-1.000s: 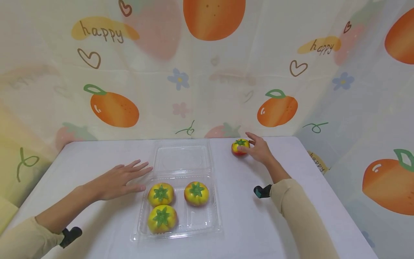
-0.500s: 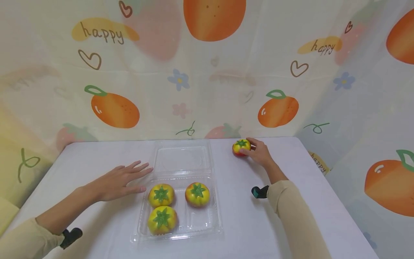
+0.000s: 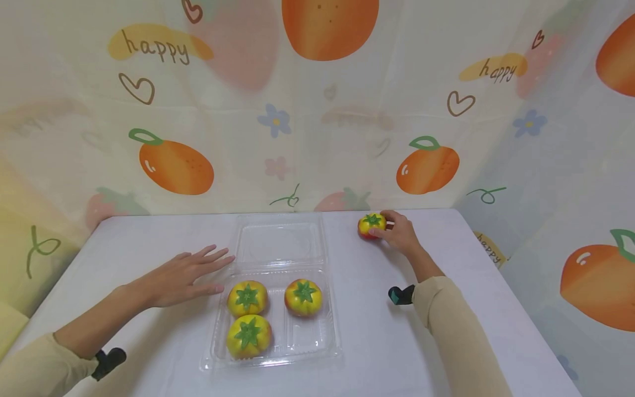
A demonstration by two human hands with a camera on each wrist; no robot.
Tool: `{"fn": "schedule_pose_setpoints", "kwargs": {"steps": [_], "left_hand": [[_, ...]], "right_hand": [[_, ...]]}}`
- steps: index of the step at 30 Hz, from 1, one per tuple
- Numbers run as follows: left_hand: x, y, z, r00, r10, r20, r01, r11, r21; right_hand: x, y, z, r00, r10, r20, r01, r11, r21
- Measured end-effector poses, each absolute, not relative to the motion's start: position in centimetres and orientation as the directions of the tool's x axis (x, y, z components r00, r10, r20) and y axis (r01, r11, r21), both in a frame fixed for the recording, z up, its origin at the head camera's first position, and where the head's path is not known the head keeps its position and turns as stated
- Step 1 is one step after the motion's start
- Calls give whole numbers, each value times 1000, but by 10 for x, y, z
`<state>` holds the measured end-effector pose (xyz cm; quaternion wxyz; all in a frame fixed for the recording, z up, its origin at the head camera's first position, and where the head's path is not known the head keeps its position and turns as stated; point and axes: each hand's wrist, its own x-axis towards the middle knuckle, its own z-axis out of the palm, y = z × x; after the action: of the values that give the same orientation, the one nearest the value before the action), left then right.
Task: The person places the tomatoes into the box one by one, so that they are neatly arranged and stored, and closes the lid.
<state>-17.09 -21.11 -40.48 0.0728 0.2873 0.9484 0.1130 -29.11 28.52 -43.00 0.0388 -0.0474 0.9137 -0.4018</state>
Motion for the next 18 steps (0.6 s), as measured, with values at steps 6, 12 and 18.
{"fn": "schedule_pose_setpoints", "kwargs": {"steps": [6, 12, 18], "left_hand": [[-172, -211, -406, -827, 558, -73, 526, 812, 255], [-171, -210, -406, -826, 559, -69, 528, 811, 251], [-170, -209, -403, -823, 563, -74, 531, 809, 251]], "right_hand": [[-288, 286, -430, -995, -71, -77, 0, 731, -683], [-281, 289, -427, -994, -77, -84, -5, 766, -643], [-274, 291, -425, -991, -129, -39, -81, 802, -592]]}}
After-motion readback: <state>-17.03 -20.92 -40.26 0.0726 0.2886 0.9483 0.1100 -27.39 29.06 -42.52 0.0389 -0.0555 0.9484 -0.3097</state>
